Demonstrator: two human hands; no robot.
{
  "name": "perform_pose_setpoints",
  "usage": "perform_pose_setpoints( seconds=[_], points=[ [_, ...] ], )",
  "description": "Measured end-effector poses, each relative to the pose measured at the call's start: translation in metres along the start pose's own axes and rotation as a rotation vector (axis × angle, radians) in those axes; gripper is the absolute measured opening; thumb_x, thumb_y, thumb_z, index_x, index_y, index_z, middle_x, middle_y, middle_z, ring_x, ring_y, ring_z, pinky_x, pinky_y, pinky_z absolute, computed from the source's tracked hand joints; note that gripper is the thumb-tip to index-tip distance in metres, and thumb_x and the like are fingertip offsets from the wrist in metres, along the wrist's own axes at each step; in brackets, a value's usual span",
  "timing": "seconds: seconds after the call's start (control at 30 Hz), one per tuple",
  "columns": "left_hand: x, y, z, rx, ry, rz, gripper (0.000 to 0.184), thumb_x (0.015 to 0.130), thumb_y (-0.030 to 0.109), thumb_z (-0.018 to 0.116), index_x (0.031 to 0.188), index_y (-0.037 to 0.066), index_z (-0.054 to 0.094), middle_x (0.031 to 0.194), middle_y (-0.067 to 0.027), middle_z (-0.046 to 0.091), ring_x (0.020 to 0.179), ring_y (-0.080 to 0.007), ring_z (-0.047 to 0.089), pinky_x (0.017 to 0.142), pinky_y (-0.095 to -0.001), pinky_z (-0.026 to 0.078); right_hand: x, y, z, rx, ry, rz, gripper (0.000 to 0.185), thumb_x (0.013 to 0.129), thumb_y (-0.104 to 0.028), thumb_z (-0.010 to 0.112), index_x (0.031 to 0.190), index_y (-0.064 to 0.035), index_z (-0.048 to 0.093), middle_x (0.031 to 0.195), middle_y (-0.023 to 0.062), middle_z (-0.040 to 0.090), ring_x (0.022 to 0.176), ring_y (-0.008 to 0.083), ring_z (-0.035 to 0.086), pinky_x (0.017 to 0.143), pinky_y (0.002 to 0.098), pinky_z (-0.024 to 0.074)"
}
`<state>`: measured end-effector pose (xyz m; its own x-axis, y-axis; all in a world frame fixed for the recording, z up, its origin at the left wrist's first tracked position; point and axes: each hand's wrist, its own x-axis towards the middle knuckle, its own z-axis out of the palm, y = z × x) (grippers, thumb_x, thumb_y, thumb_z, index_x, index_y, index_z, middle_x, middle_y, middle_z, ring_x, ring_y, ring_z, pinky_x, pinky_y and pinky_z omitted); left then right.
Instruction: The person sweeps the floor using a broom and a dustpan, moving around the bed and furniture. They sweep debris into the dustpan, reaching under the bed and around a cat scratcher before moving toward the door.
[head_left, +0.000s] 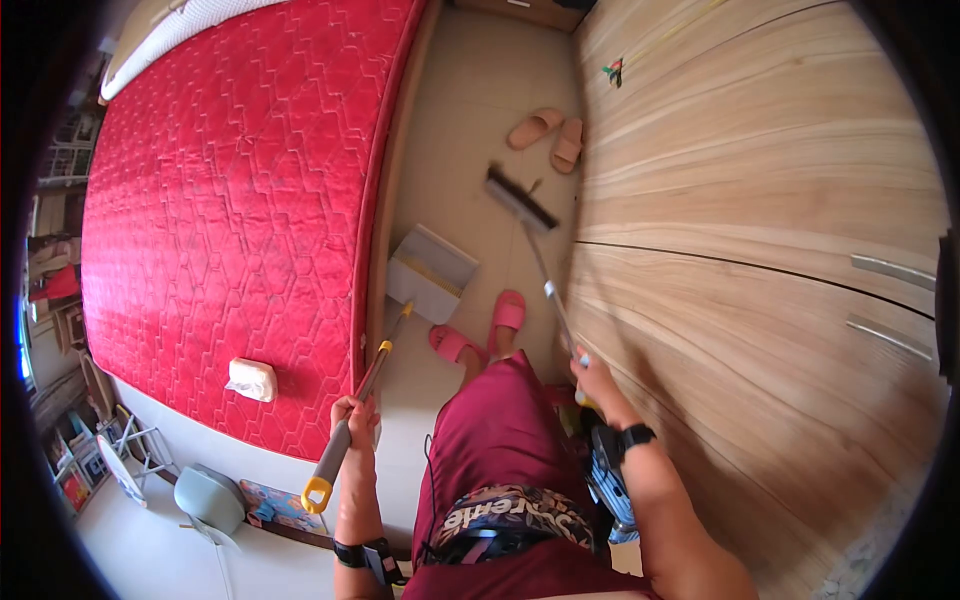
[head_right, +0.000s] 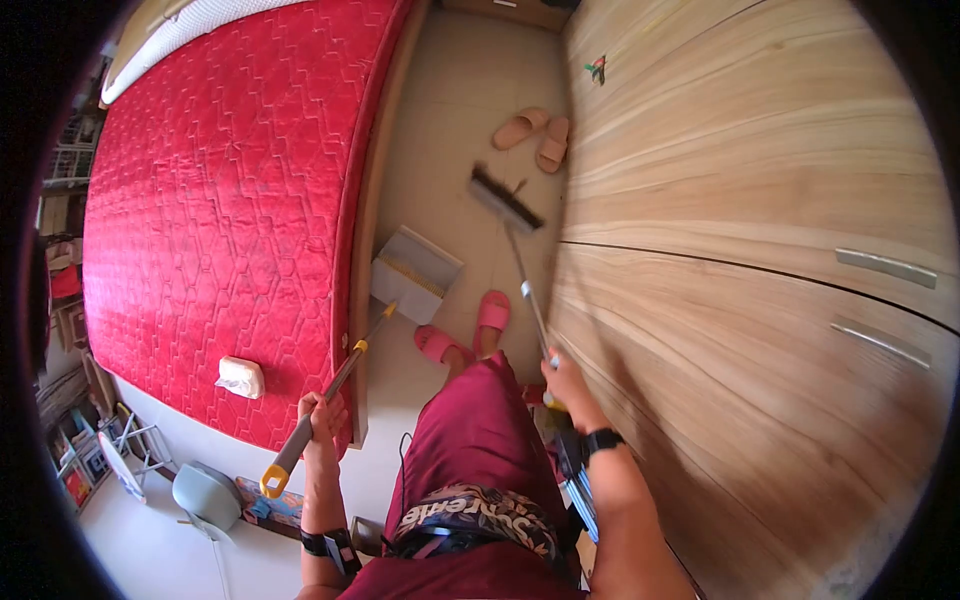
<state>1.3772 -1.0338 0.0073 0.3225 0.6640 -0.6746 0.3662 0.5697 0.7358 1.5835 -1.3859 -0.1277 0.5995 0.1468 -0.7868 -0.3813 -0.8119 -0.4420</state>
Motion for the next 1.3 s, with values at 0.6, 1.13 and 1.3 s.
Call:
perform_pose_setpoints(
  seconds=[0.6, 1.13, 1.3],
  points=[
    [0.004, -0.014, -0.013, -0.009, -0.022, -0.004, 0.020, 0.082, 0.022, 0.056, 0.092, 0.009, 0.045, 0.081, -0.0029, 0.052, 0.072, -0.0077, 0.047, 0.065, -0.0224, 0.040, -0.105, -0.014, -0.017, 0.867, -0.161, 0.339, 0.037, 0.085, -0.024, 0.055, 0.120, -0.0136, 0.047, 0.061, -0.0007, 0.045, 0.045, 0.0102, 0.047, 0.034, 0.0231, 0.0333],
    [-0.013, -0.032, -0.018, 0.056, -0.030, -0.007, 0.023, 0.085, 0.027, 0.052, 0.096, 0.008, 0.045, 0.091, -0.0049, 0.054, 0.086, -0.0118, 0.051, 0.076, -0.0286, 0.043, -0.039, -0.018, -0.003, -0.054, -0.121, 0.007, 0.046, 0.084, -0.019, 0.057, 0.126, -0.0051, 0.045, 0.064, 0.0003, 0.054, 0.046, 0.0097, 0.048, 0.045, 0.0255, 0.0402],
    [-0.024, -0.047, -0.023, 0.020, -0.013, -0.017, 0.024, 0.085, 0.028, 0.052, 0.097, 0.008, 0.045, 0.093, -0.0047, 0.054, 0.086, -0.0122, 0.051, 0.079, -0.0297, 0.043, -0.072, -0.039, -0.055, 0.026, -0.239, 0.097, 0.043, 0.084, -0.019, 0.057, 0.124, -0.0060, 0.048, 0.061, -0.0012, 0.050, 0.047, 0.0082, 0.049, 0.044, 0.0248, 0.0400]
  ],
)
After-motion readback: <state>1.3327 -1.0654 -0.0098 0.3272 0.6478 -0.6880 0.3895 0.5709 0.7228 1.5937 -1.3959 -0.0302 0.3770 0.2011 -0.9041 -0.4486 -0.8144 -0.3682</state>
